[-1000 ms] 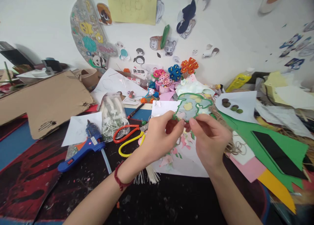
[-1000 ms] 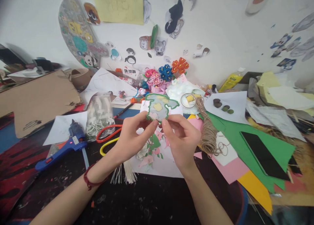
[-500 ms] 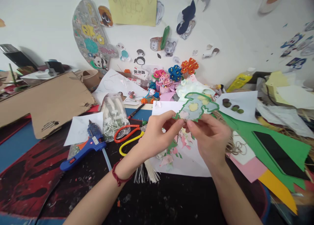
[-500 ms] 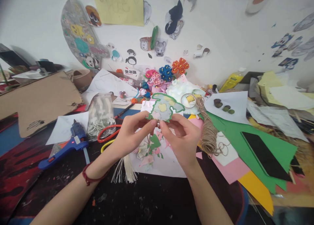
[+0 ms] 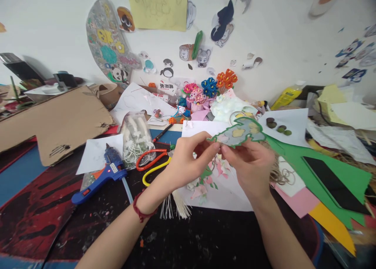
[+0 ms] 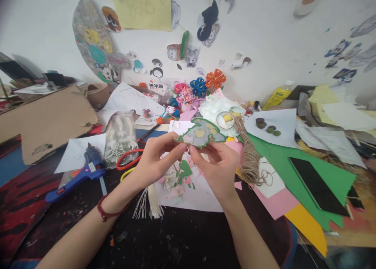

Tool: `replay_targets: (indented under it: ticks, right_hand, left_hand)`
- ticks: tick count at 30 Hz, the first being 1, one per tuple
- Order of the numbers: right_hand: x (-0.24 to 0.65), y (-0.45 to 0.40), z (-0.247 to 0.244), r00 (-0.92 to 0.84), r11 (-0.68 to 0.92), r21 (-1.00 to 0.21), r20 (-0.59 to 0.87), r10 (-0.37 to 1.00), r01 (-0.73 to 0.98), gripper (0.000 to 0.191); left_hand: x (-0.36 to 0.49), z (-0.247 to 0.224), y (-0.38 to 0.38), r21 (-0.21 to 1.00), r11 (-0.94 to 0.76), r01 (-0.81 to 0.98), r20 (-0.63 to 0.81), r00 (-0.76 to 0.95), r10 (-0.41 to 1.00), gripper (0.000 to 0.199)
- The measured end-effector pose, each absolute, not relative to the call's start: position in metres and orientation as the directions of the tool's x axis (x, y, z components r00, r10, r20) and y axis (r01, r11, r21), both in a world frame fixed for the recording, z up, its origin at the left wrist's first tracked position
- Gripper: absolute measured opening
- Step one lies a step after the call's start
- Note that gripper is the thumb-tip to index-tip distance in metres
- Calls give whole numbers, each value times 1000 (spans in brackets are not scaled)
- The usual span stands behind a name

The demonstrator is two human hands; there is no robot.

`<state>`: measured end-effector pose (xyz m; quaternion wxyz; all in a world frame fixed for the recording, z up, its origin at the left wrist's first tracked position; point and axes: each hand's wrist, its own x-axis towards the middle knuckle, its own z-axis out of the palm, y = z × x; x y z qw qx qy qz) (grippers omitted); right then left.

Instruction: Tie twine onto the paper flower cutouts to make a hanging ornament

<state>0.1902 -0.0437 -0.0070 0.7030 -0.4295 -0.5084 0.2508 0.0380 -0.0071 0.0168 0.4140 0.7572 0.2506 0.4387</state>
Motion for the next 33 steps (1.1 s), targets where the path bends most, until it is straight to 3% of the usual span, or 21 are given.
replay_targets:
  ticks: [15,33]
  right_hand:
    - [188,-44,-7,371,504,-854,513,774,129,13]
    - [189,-44,-10,337,520,-851,510,791,68,10]
  left_hand:
    - [42,15,-10,787,-582,206,488,370,791,22]
    - [42,12,-11,759,-622,194,551,319,771,7]
